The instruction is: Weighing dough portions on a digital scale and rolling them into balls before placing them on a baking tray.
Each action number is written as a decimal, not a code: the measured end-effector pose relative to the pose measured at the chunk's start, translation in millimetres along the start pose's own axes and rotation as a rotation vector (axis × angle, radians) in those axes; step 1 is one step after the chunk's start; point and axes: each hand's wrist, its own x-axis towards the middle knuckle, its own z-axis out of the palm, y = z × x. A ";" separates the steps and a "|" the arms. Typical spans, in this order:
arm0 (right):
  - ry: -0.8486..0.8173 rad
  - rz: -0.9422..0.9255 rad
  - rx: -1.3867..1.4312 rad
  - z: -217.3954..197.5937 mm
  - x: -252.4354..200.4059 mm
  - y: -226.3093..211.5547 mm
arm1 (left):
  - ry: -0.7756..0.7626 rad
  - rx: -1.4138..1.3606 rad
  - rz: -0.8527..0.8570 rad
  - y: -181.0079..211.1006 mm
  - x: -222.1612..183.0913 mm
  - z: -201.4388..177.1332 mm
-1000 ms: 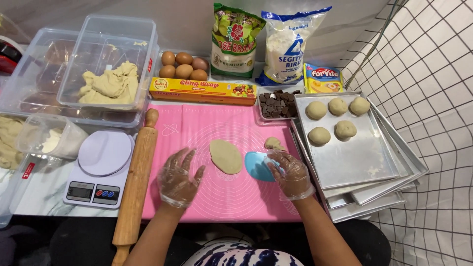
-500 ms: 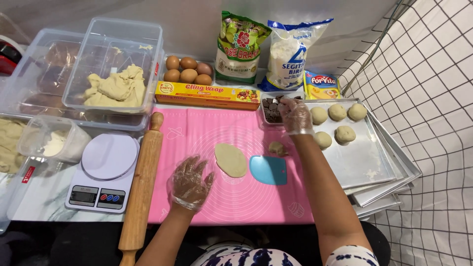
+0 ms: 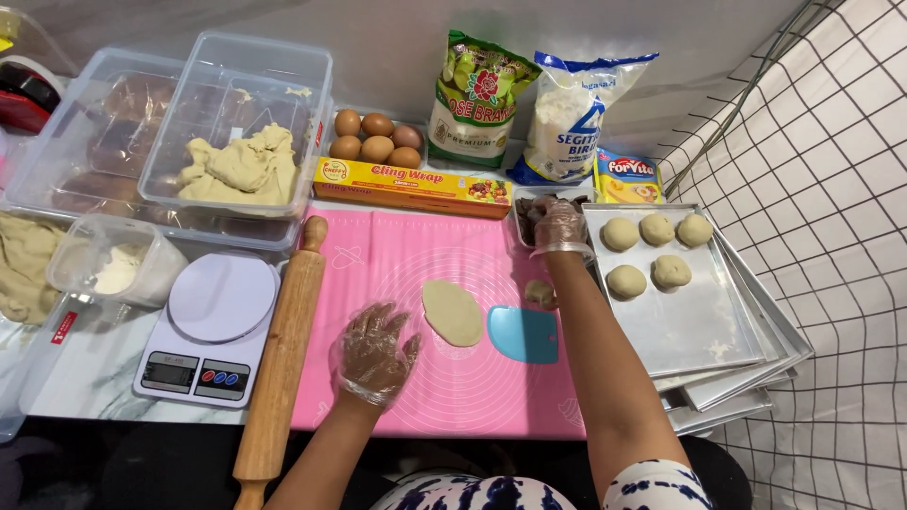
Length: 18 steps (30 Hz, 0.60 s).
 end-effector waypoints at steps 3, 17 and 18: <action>0.178 -0.006 0.335 -22.5 -16.0 -3.9 | 0.029 -0.247 -0.200 4.4 4.8 -7.5; -0.443 -0.490 0.548 32.3 -183.4 -44.9 | 0.097 -1.357 -1.077 29.7 22.9 -36.5; -0.392 -0.519 0.450 77.8 -170.2 -33.3 | 0.110 -1.477 -1.173 32.3 25.0 -39.3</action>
